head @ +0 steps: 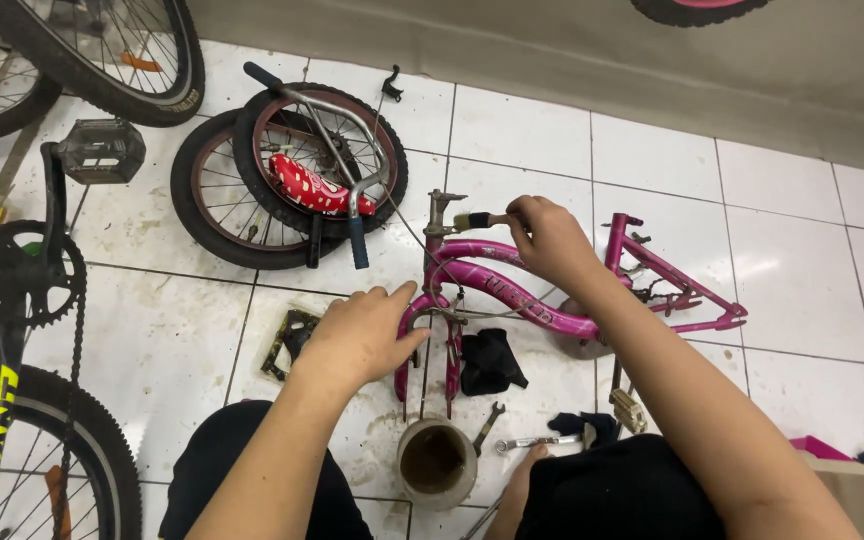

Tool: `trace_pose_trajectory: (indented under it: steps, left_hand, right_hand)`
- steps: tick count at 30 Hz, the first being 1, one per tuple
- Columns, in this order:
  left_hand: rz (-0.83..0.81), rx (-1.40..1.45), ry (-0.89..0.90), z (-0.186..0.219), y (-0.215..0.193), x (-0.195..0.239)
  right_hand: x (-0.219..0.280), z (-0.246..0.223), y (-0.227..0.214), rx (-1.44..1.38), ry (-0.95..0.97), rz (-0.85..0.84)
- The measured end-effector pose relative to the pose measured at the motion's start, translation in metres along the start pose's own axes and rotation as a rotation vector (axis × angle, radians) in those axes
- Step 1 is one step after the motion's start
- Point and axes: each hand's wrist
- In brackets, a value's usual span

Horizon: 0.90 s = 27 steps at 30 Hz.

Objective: The person cleans the front fork and head tube area of a pink bicycle frame using a brush and a dark liquid from a container. They scrub the metal parts and then wipe them with a black cloth.

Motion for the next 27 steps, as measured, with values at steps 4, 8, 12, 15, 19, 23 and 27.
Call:
trace_pose_trajectory:
  steps: [4,8,12,15,19,23,27]
  left_hand:
    - [0.004,-0.002,0.038,0.011,0.001,-0.007]
    - [-0.037,0.003,0.083,0.022,0.0,-0.012]
    - [-0.049,0.019,0.087,0.023,0.002,-0.015]
    - [-0.054,0.007,0.085,0.013,0.017,-0.03]
    - [-0.07,-0.001,0.079,0.012,0.023,-0.038]
    - [-0.08,0.024,0.074,0.011,0.021,-0.034]
    - [-0.07,0.02,0.072,0.01,0.021,-0.033]
  right_hand:
    - [0.001,-0.017,-0.001,-0.092,-0.017,0.058]
    - [-0.009,-0.002,0.016,0.046,-0.13,0.013]
    - [-0.017,0.015,0.005,0.168,-0.131,0.177]
    - [-0.015,-0.004,-0.002,0.091,-0.127,0.248]
    - [-0.015,-0.009,0.009,0.186,-0.189,0.175]
    - [-0.011,-0.017,-0.003,-0.014,-0.131,0.073]
    - [-0.009,-0.018,-0.011,-0.031,-0.132,0.041]
Point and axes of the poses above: each hand's wrist, its own x-axis away from the middle knuckle, its own y-axis out of the palm, z = x × y, and after that the axes turned 7 degrees about x, right-handed
